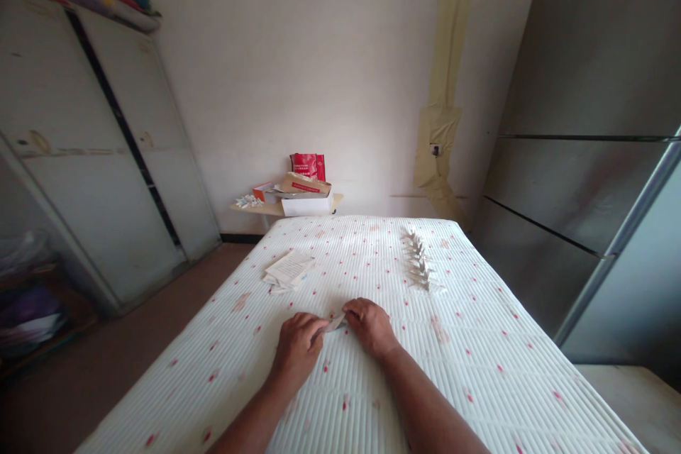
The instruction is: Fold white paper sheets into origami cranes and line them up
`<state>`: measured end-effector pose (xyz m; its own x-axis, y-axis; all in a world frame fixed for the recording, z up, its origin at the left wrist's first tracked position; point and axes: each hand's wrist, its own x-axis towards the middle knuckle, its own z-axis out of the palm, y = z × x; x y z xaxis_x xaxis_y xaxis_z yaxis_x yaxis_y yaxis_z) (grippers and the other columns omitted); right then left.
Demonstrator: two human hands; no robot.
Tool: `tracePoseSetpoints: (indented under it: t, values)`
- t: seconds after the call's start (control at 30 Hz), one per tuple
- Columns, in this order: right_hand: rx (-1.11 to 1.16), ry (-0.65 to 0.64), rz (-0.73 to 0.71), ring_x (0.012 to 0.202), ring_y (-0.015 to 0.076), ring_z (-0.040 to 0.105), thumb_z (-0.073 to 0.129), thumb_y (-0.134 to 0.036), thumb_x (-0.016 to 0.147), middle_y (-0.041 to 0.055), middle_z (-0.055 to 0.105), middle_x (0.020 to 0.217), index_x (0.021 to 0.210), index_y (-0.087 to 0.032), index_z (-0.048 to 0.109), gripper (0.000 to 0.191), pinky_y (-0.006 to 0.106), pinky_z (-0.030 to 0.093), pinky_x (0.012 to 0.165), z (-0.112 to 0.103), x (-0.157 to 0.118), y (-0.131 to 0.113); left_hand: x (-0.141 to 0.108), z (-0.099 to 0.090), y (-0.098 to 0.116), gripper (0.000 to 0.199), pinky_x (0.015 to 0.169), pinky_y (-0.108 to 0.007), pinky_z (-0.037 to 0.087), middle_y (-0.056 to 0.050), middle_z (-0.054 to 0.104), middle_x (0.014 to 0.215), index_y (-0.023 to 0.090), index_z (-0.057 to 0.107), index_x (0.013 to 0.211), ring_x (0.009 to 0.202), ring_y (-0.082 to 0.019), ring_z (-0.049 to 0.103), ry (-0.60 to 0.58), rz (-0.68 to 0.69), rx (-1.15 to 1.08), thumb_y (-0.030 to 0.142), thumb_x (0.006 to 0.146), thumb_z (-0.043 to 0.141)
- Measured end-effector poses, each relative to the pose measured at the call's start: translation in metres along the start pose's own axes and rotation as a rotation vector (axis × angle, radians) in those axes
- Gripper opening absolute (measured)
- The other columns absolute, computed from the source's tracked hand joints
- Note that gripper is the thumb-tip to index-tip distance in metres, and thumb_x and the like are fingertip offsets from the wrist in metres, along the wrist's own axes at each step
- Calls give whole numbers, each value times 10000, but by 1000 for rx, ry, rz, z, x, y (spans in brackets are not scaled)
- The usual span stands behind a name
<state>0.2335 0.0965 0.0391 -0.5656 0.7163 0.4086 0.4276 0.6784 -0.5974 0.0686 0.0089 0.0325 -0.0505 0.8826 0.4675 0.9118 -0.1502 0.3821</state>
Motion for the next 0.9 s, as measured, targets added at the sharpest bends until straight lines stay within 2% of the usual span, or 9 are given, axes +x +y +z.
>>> tracePoseSetpoints:
  t: [0.53,0.9]
  values:
    - [0,-24,-16,786,153,601,483,-104,763,28,653,848,865,-210,655,226,252,446,723,0,-1,2,0,-5,6,245,825,-348,347,-26,630,819,251,673,895,857,-175,530,-30,31,34,109,792,502]
    - [-6,-44,-42,763,144,594,474,-74,742,19,647,807,836,-210,662,251,237,437,706,2,-1,3,0,-3,6,260,825,-354,335,-31,615,824,249,664,899,858,-178,515,-50,60,64,87,786,495]
